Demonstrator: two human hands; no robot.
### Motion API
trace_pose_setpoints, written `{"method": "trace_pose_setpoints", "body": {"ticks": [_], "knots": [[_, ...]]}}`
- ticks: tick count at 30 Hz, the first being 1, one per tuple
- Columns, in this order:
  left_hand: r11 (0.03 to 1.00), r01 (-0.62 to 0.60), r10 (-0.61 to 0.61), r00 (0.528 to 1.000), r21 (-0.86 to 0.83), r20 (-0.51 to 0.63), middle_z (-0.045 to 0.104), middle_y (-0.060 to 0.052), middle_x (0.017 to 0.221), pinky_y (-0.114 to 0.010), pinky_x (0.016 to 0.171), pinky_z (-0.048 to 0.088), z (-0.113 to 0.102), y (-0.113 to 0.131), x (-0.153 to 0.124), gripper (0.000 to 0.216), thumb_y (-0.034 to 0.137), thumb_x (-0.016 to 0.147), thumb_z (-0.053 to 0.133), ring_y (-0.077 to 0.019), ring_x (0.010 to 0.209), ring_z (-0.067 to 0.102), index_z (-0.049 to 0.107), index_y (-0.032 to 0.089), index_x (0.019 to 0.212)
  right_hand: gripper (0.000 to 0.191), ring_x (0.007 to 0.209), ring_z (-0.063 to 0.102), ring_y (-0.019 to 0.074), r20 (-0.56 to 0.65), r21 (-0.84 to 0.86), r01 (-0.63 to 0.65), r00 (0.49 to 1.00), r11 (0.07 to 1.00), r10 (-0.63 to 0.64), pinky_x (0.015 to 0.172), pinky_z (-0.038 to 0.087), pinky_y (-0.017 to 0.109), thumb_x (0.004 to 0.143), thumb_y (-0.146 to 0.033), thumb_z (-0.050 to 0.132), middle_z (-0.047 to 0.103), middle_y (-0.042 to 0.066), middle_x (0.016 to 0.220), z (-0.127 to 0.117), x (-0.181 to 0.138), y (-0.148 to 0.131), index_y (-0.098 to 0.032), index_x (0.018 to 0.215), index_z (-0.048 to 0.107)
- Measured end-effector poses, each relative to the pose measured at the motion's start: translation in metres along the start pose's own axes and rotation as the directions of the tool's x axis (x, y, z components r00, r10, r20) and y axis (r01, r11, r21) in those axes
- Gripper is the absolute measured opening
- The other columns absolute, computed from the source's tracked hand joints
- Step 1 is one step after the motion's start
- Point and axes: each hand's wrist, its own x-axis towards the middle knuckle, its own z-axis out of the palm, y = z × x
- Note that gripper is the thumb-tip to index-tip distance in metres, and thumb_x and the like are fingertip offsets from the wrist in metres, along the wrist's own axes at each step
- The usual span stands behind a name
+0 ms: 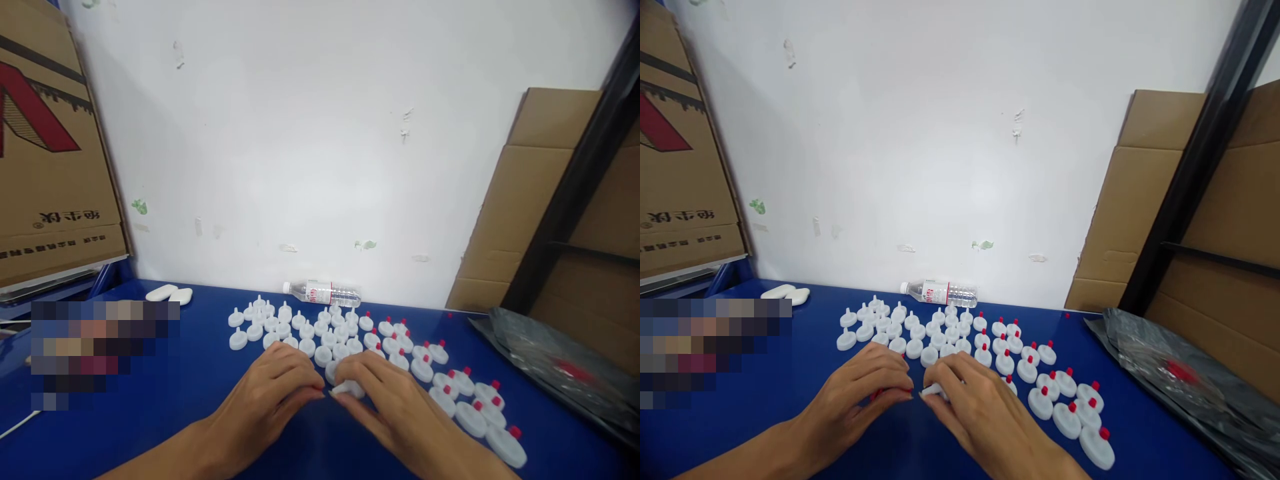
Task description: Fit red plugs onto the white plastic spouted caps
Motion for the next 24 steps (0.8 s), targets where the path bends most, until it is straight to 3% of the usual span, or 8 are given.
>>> {"method": "trace_pose_setpoints", "body": {"ticks": [5, 12, 24], "knots": [[0.995, -0.099, 0.099, 0.995, -0.030, 0.002, 0.076, -0.003, 0.099, -0.032, 0.091, 0.048, 0.0006, 0.0025, -0.0009, 0.017, 0.011, 0.100, 0.058, -0.0172, 0.097, 0.070, 0.062, 0.021, 0.114, 0.007, 0.092, 0.068, 0.0178, 0.007, -0.034, 0.036, 0.999, 0.999, -0.036, 0.077, 0.053, 0.028, 0.106, -0.028, 0.048, 0.068, 0.001, 0.102, 0.0019, 0.0011, -0.0016, -0.026, 0.109, 0.053], [0.993, -0.113, 0.114, 0.993, -0.034, 0.009, 0.077, -0.003, 0.103, -0.032, 0.091, 0.047, -0.0003, 0.0053, -0.0021, 0.022, 0.007, 0.099, 0.059, -0.0168, 0.100, 0.071, 0.062, 0.020, 0.117, 0.008, 0.076, 0.071, 0.0143, 0.043, -0.058, 0.001, 0.999, 0.998, 0.002, 0.066, 0.053, 0.024, 0.106, -0.030, 0.048, 0.070, -0.001, 0.104, 0.0017, 0.0009, -0.0026, -0.026, 0.112, 0.052], [0.985, -0.171, 0.170, 0.984, -0.014, -0.045, 0.076, -0.007, 0.099, -0.032, 0.082, 0.049, 0.0014, 0.0032, 0.0010, 0.017, 0.006, 0.099, 0.058, -0.0174, 0.089, 0.070, 0.064, 0.016, 0.112, 0.026, 0.104, 0.072, 0.0174, 0.052, -0.004, -0.010, 0.999, 1.000, 0.010, 0.091, 0.059, 0.030, 0.101, -0.016, 0.053, 0.064, 0.003, 0.131, 0.0096, -0.0033, -0.0006, -0.029, 0.124, 0.052]]}}
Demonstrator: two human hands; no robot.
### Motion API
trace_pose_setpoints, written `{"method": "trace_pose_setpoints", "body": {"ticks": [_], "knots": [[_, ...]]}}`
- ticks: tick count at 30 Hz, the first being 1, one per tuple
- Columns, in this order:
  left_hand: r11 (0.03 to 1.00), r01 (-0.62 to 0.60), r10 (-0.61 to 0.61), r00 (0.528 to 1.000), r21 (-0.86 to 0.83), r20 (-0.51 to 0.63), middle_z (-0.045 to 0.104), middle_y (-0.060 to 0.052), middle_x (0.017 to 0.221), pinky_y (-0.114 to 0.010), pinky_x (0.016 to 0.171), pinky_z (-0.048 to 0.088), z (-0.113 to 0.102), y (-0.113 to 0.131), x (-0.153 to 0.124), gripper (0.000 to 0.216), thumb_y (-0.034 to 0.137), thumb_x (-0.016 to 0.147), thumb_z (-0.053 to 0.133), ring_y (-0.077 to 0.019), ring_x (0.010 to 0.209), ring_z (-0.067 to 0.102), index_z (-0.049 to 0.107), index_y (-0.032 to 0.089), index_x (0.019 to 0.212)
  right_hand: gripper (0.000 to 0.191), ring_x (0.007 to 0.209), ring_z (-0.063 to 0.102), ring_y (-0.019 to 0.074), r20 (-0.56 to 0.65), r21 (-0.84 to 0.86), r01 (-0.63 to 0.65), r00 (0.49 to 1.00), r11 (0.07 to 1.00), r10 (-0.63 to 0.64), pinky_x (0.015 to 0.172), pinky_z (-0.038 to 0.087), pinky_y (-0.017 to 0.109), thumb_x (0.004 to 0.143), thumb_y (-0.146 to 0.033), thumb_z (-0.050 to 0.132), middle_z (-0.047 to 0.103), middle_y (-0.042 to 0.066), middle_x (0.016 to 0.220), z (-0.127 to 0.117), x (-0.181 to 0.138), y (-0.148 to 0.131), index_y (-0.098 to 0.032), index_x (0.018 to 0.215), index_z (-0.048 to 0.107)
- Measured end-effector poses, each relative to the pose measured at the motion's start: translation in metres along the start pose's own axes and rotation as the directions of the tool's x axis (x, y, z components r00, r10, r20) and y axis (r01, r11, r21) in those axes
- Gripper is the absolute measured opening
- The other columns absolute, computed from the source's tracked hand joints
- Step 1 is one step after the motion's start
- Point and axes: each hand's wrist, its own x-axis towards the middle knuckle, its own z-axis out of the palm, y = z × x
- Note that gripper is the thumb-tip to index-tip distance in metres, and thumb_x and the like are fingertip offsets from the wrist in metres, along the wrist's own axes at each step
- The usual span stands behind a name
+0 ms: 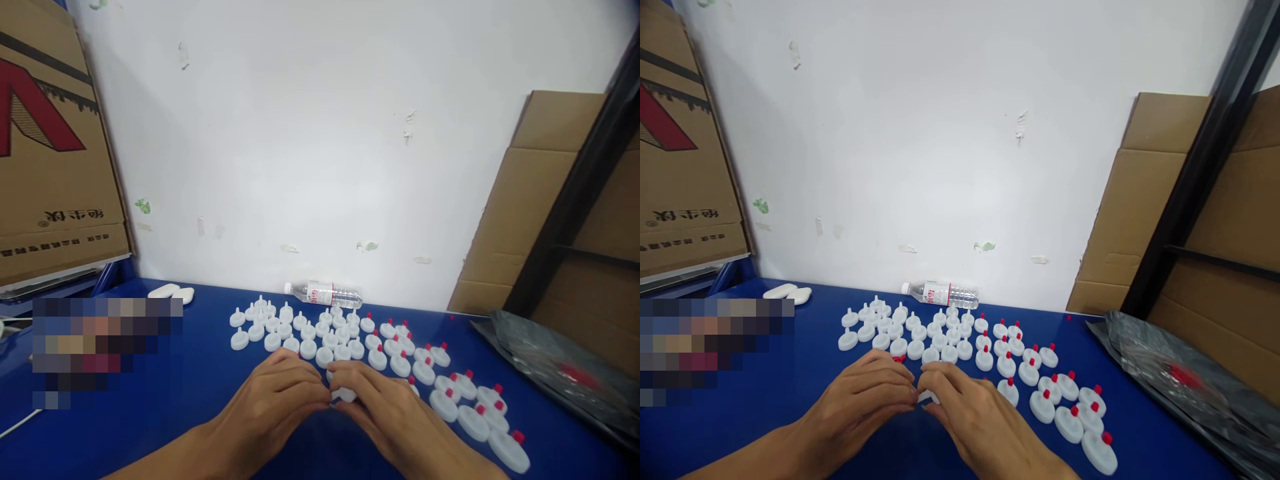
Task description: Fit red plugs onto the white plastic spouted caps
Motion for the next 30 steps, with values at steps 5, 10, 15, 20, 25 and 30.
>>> {"method": "trace_pose_setpoints", "body": {"ticks": [5, 10, 15, 20, 25, 30], "knots": [[0.999, 0.052, -0.052, 0.998, 0.007, -0.021, 0.073, -0.004, 0.090, -0.031, 0.074, 0.047, -0.001, 0.004, 0.000, 0.016, 0.005, 0.097, 0.059, -0.0159, 0.078, 0.063, 0.064, 0.016, 0.108, 0.025, 0.096, 0.074, 0.0149, -0.136, -0.056, 0.128, 0.982, 0.990, -0.134, 0.082, 0.061, 0.024, 0.105, -0.028, 0.050, 0.071, 0.003, 0.118, 0.000, 0.001, -0.001, -0.025, 0.129, 0.049], [0.993, 0.118, -0.118, 0.992, -0.002, -0.045, 0.069, -0.003, 0.084, -0.029, 0.073, 0.045, 0.000, 0.001, -0.001, 0.011, 0.010, 0.099, 0.059, -0.0154, 0.077, 0.059, 0.064, 0.018, 0.105, 0.024, 0.099, 0.073, 0.0164, -0.318, -0.234, 0.210, 0.906, 0.949, -0.279, 0.090, 0.059, 0.027, 0.106, -0.034, 0.049, 0.076, 0.005, 0.107, -0.005, 0.006, -0.008, -0.021, 0.125, 0.054], [0.980, 0.195, -0.196, 0.980, 0.043, 0.039, 0.067, -0.002, 0.084, -0.030, 0.074, 0.044, 0.002, -0.001, -0.004, 0.010, 0.014, 0.100, 0.058, -0.0162, 0.076, 0.055, 0.062, 0.020, 0.107, 0.029, 0.096, 0.074, 0.0123, -0.325, -0.252, 0.223, 0.897, 0.942, -0.299, 0.087, 0.059, 0.021, 0.108, -0.035, 0.041, 0.076, 0.004, 0.109, -0.001, 0.006, -0.009, -0.020, 0.132, 0.051], [0.986, 0.165, -0.167, 0.981, 0.024, 0.096, 0.063, -0.004, 0.080, -0.031, 0.069, 0.042, 0.003, 0.004, -0.004, 0.020, 0.008, 0.102, 0.042, -0.0176, 0.074, 0.051, 0.058, 0.018, 0.095, 0.029, 0.102, 0.073, 0.0165, -0.323, -0.357, 0.254, 0.869, 0.899, -0.374, 0.088, 0.061, 0.027, 0.105, -0.026, 0.052, 0.074, 0.007, 0.118, 0.007, 0.000, -0.005, -0.021, 0.133, 0.055], [0.988, 0.154, -0.154, 0.988, -0.018, -0.002, 0.061, -0.002, 0.073, -0.030, 0.065, 0.042, 0.001, 0.015, 0.000, 0.022, 0.007, 0.098, 0.039, -0.0165, 0.067, 0.052, 0.052, 0.020, 0.088, 0.028, 0.106, 0.073, 0.0190, -0.337, -0.427, 0.260, 0.843, 0.866, -0.419, 0.086, 0.062, 0.029, 0.102, -0.022, 0.054, 0.074, 0.010, 0.120, 0.011, -0.003, -0.010, -0.022, 0.129, 0.062], [0.985, 0.164, -0.161, 0.985, -0.043, 0.064, 0.063, -0.001, 0.076, -0.029, 0.067, 0.045, -0.001, 0.016, 0.000, 0.022, 0.007, 0.097, 0.037, -0.0158, 0.069, 0.055, 0.052, 0.020, 0.089, 0.042, 0.104, 0.074, 0.0170, -0.258, -0.570, 0.270, 0.838, 0.776, -0.481, 0.090, 0.060, 0.026, 0.096, -0.002, 0.047, 0.076, 0.007, 0.115, 0.001, 0.001, -0.021, -0.022, 0.129, 0.065]]}}
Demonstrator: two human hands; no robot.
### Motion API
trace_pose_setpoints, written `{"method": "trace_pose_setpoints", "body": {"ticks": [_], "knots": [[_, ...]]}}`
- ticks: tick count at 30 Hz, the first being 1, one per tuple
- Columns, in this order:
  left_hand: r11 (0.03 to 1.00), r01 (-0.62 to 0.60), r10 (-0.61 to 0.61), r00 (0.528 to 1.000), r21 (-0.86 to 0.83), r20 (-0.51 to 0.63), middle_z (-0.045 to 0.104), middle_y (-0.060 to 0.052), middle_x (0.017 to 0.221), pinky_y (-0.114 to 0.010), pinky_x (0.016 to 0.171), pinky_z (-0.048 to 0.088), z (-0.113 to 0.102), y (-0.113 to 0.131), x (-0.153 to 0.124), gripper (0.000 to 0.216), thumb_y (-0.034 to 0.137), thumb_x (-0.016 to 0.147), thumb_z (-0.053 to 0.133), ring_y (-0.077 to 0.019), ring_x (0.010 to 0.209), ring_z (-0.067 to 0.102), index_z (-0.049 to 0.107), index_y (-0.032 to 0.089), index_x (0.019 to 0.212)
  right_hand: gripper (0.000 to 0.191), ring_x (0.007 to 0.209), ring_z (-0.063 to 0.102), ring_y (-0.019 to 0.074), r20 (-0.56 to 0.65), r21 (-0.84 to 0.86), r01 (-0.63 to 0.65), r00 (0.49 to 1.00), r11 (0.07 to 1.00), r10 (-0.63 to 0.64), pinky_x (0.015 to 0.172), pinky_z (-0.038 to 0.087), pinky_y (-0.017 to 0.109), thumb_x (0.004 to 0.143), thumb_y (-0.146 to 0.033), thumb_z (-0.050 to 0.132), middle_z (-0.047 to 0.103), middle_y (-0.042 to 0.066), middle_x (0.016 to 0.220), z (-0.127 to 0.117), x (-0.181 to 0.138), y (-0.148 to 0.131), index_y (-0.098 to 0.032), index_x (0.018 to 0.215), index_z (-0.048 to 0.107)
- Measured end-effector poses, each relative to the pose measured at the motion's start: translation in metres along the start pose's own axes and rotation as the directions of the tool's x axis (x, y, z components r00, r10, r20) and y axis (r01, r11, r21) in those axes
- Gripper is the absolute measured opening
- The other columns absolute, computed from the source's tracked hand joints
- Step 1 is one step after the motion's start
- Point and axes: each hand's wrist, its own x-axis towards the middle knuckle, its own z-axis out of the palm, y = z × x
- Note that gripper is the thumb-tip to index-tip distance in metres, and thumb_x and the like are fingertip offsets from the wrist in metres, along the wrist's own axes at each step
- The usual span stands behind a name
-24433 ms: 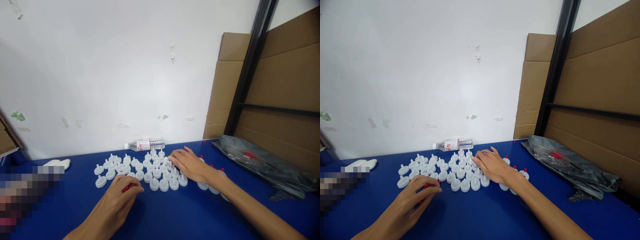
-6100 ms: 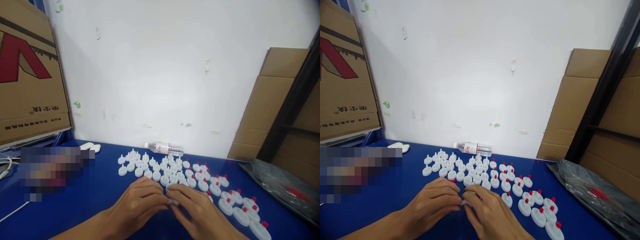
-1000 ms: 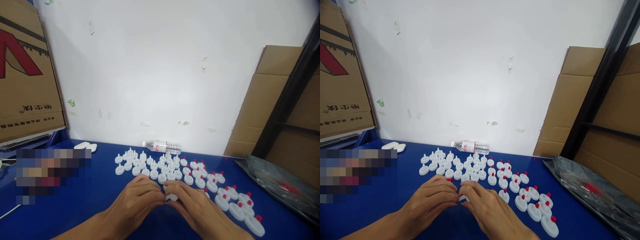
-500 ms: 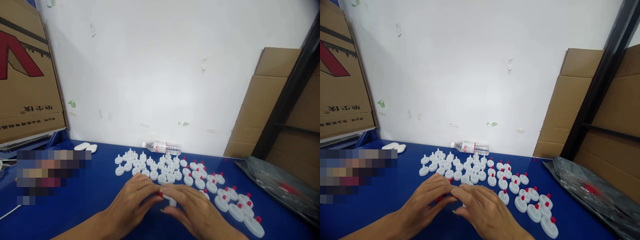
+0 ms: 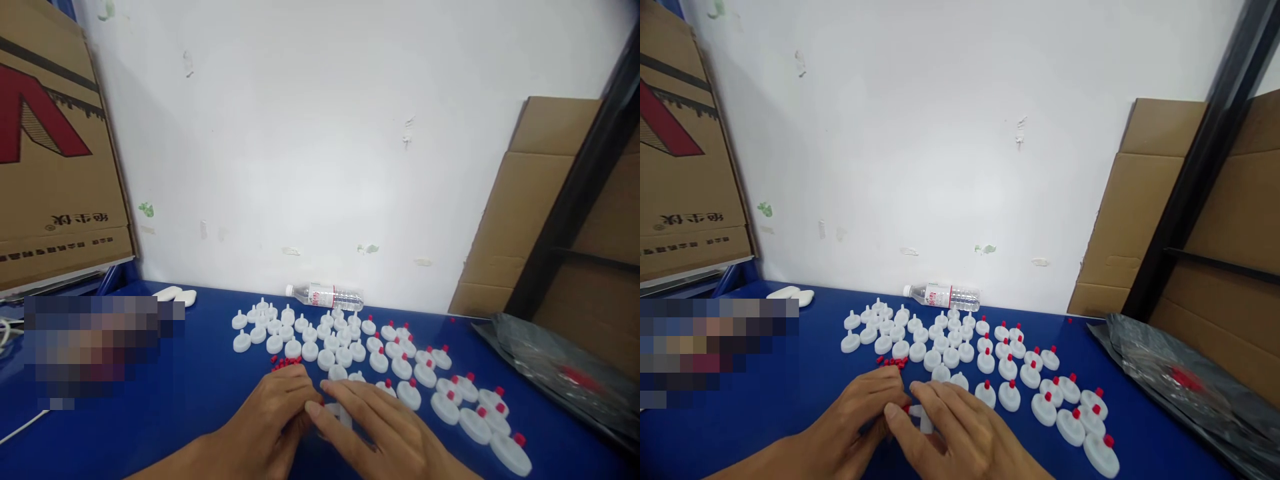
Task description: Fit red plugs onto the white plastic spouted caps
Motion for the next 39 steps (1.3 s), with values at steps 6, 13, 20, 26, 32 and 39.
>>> {"method": "trace_pose_setpoints", "body": {"ticks": [6, 13, 20, 26, 32, 39], "knots": [[0.987, 0.116, -0.127, 0.988, 0.116, 0.093, 0.063, -0.003, 0.085, -0.035, 0.079, 0.046, -0.010, -0.009, 0.009, 0.017, 0.014, 0.101, 0.045, -0.0185, 0.080, 0.052, 0.059, 0.019, 0.093, 0.028, 0.110, 0.072, 0.0217, -0.056, 0.056, -0.095, 0.994, 0.994, 0.098, 0.094, 0.060, 0.030, 0.100, -0.013, 0.054, 0.073, 0.013, 0.121, 0.010, -0.001, 0.012, -0.010, 0.126, 0.065], [0.926, 0.192, -0.249, 0.958, 0.325, 0.142, 0.059, -0.008, 0.105, -0.037, 0.080, 0.048, -0.018, -0.019, 0.005, 0.012, 0.013, 0.095, 0.052, -0.0234, 0.096, 0.050, 0.062, 0.019, 0.098, 0.014, 0.110, 0.067, 0.0266, 0.066, 0.088, -0.457, 0.889, 0.885, 0.452, 0.090, 0.057, 0.044, 0.101, -0.024, 0.054, 0.068, 0.011, 0.123, 0.014, -0.016, 0.046, -0.023, 0.102, 0.067], [0.858, 0.161, -0.293, 0.934, 0.488, 0.206, 0.055, -0.008, 0.092, -0.039, 0.074, 0.046, -0.018, -0.016, 0.006, 0.013, 0.011, 0.090, 0.052, -0.0247, 0.087, 0.048, 0.057, 0.017, 0.080, 0.014, 0.079, 0.060, 0.0224, 0.177, 0.011, -0.513, 0.846, 0.858, 0.503, 0.079, 0.047, 0.042, 0.100, -0.029, 0.057, 0.065, 0.004, 0.084, 0.015, -0.019, 0.056, -0.022, 0.096, 0.069], [0.804, 0.043, -0.283, 0.905, 0.593, 0.318, 0.056, -0.009, 0.087, -0.042, 0.074, 0.045, -0.020, -0.016, 0.007, 0.014, 0.016, 0.093, 0.052, -0.0274, 0.086, 0.048, 0.061, 0.016, 0.083, 0.009, 0.085, 0.061, 0.0244, 0.293, 0.055, -0.555, 0.804, 0.830, 0.518, 0.086, 0.044, 0.047, 0.096, -0.021, 0.061, 0.068, 0.002, 0.082, 0.021, -0.024, 0.055, -0.022, 0.093, 0.070], [0.802, 0.021, -0.285, 0.891, 0.597, 0.352, 0.059, -0.009, 0.089, -0.043, 0.078, 0.045, -0.017, -0.019, 0.004, 0.010, 0.016, 0.092, 0.055, -0.0277, 0.088, 0.051, 0.063, 0.017, 0.085, 0.014, 0.084, 0.063, 0.0247, 0.311, 0.048, -0.528, 0.815, 0.848, 0.490, 0.089, 0.047, 0.050, 0.097, -0.025, 0.060, 0.070, 0.003, 0.079, 0.024, -0.028, 0.056, -0.023, 0.093, 0.073], [0.810, 0.001, -0.257, 0.900, 0.587, 0.352, 0.061, -0.008, 0.087, -0.040, 0.076, 0.043, -0.015, -0.023, 0.002, 0.011, 0.011, 0.089, 0.058, -0.0264, 0.086, 0.052, 0.062, 0.017, 0.081, 0.017, 0.097, 0.065, 0.0251, 0.264, 0.075, -0.542, 0.820, 0.837, 0.507, 0.092, 0.050, 0.047, 0.100, -0.032, 0.058, 0.072, 0.006, 0.097, 0.012, -0.019, 0.054, -0.024, 0.103, 0.072]]}}
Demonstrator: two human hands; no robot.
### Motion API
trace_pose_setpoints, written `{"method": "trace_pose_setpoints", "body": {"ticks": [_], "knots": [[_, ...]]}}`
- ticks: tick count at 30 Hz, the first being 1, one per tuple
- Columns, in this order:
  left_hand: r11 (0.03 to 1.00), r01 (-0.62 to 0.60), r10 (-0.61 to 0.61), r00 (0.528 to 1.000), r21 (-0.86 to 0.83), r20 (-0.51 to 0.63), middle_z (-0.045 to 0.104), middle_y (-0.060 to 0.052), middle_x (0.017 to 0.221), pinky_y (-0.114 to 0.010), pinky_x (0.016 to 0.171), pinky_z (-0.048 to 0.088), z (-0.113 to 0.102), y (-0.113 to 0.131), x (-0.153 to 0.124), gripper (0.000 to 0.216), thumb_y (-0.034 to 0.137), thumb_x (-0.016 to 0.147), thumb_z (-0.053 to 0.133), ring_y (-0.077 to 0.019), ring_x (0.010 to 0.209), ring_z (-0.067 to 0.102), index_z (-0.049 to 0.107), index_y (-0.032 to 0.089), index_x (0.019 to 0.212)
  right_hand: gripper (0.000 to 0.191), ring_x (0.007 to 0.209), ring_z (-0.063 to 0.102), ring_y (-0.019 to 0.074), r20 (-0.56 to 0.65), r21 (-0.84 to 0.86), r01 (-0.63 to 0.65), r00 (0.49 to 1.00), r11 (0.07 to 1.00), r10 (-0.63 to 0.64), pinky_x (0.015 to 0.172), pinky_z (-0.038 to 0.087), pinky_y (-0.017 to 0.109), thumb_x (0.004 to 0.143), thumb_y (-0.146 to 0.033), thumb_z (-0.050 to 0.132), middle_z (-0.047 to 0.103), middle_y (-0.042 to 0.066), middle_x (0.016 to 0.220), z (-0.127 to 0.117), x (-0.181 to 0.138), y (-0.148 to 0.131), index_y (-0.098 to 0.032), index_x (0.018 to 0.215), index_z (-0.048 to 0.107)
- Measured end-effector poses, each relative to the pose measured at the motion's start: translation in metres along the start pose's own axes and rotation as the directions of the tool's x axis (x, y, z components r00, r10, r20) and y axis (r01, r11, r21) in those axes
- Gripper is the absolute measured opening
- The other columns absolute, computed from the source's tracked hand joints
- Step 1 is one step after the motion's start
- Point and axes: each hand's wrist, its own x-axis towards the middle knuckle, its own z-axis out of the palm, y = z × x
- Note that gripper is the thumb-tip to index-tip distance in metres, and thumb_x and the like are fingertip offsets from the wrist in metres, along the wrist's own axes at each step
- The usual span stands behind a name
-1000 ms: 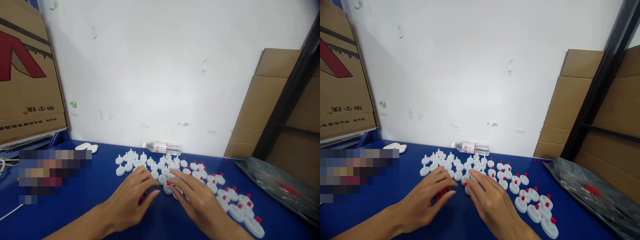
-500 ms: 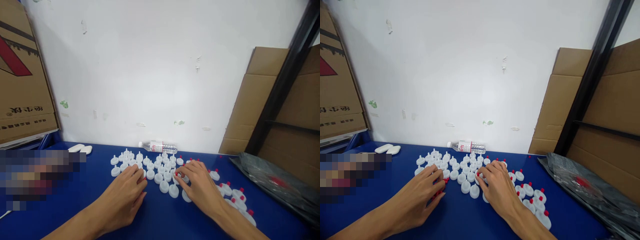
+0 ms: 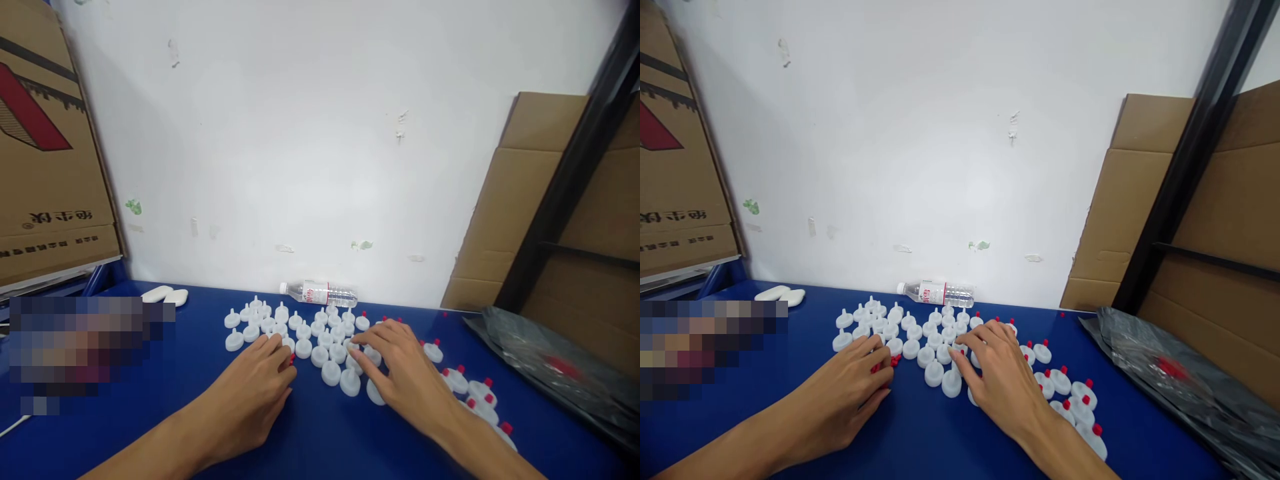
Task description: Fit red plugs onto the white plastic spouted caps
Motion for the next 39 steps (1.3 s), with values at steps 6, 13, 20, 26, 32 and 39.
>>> {"method": "trace_pose_setpoints", "body": {"ticks": [6, 13, 20, 26, 32, 39], "knots": [[0.998, 0.003, -0.006, 0.999, -0.067, -0.047, 0.061, -0.006, 0.086, -0.035, 0.072, 0.042, -0.003, 0.001, 0.003, 0.015, 0.011, 0.097, 0.051, -0.0232, 0.082, 0.053, 0.060, 0.018, 0.087, 0.009, 0.111, 0.060, 0.0281, 0.097, 0.017, 0.123, 0.988, 0.992, -0.124, 0.098, 0.048, 0.052, 0.091, -0.033, 0.072, 0.069, 0.006, 0.110, -0.005, -0.002, -0.003, -0.025, 0.094, 0.073], [0.959, -0.043, -0.019, 0.976, -0.279, -0.217, 0.063, -0.004, 0.090, -0.032, 0.074, 0.046, -0.002, 0.003, 0.001, 0.016, 0.013, 0.102, 0.046, -0.0199, 0.083, 0.055, 0.060, 0.020, 0.098, 0.007, 0.106, 0.067, 0.0237, 0.057, 0.061, 0.182, 0.981, 0.981, -0.185, 0.091, 0.055, 0.043, 0.100, -0.024, 0.057, 0.070, 0.007, 0.111, -0.007, 0.000, -0.007, -0.024, 0.103, 0.063], [0.920, -0.122, -0.011, 0.942, -0.372, -0.336, 0.067, -0.005, 0.103, -0.031, 0.079, 0.051, 0.001, 0.006, 0.001, 0.028, 0.009, 0.101, 0.048, -0.0187, 0.091, 0.060, 0.060, 0.022, 0.123, 0.017, 0.107, 0.069, 0.0204, 0.111, 0.190, 0.168, 0.975, 0.967, -0.191, 0.088, 0.059, 0.034, 0.104, -0.018, 0.043, 0.067, 0.008, 0.121, -0.005, -0.007, -0.023, -0.025, 0.112, 0.056], [0.904, -0.183, 0.008, 0.911, -0.387, -0.412, 0.070, -0.005, 0.104, -0.032, 0.083, 0.051, 0.005, 0.012, 0.000, 0.029, 0.007, 0.100, 0.051, -0.0179, 0.092, 0.061, 0.059, 0.021, 0.125, 0.022, 0.105, 0.067, 0.0215, 0.090, 0.157, 0.164, 0.980, 0.974, -0.180, 0.088, 0.058, 0.037, 0.100, -0.017, 0.052, 0.065, 0.006, 0.118, 0.000, -0.011, -0.027, -0.028, 0.118, 0.060], [0.883, -0.287, 0.073, 0.866, -0.371, -0.495, 0.074, -0.003, 0.102, -0.033, 0.079, 0.043, 0.001, 0.020, -0.002, 0.028, 0.004, 0.100, 0.052, -0.0156, 0.084, 0.061, 0.059, 0.019, 0.123, 0.024, 0.093, 0.071, 0.0195, 0.097, 0.178, 0.137, 0.983, 0.975, -0.156, 0.077, 0.061, 0.033, 0.102, -0.018, 0.049, 0.065, 0.006, 0.118, 0.002, -0.013, -0.031, -0.026, 0.122, 0.059], [0.871, -0.281, 0.057, 0.872, -0.402, -0.485, 0.073, -0.003, 0.102, -0.034, 0.083, 0.040, 0.002, 0.022, 0.001, 0.031, 0.001, 0.099, 0.051, -0.0152, 0.087, 0.063, 0.062, 0.021, 0.120, 0.026, 0.098, 0.072, 0.0198, 0.056, 0.222, 0.174, 0.980, 0.959, -0.190, 0.080, 0.062, 0.031, 0.106, -0.025, 0.042, 0.064, 0.010, 0.123, 0.006, -0.014, -0.034, -0.024, 0.128, 0.056]]}}
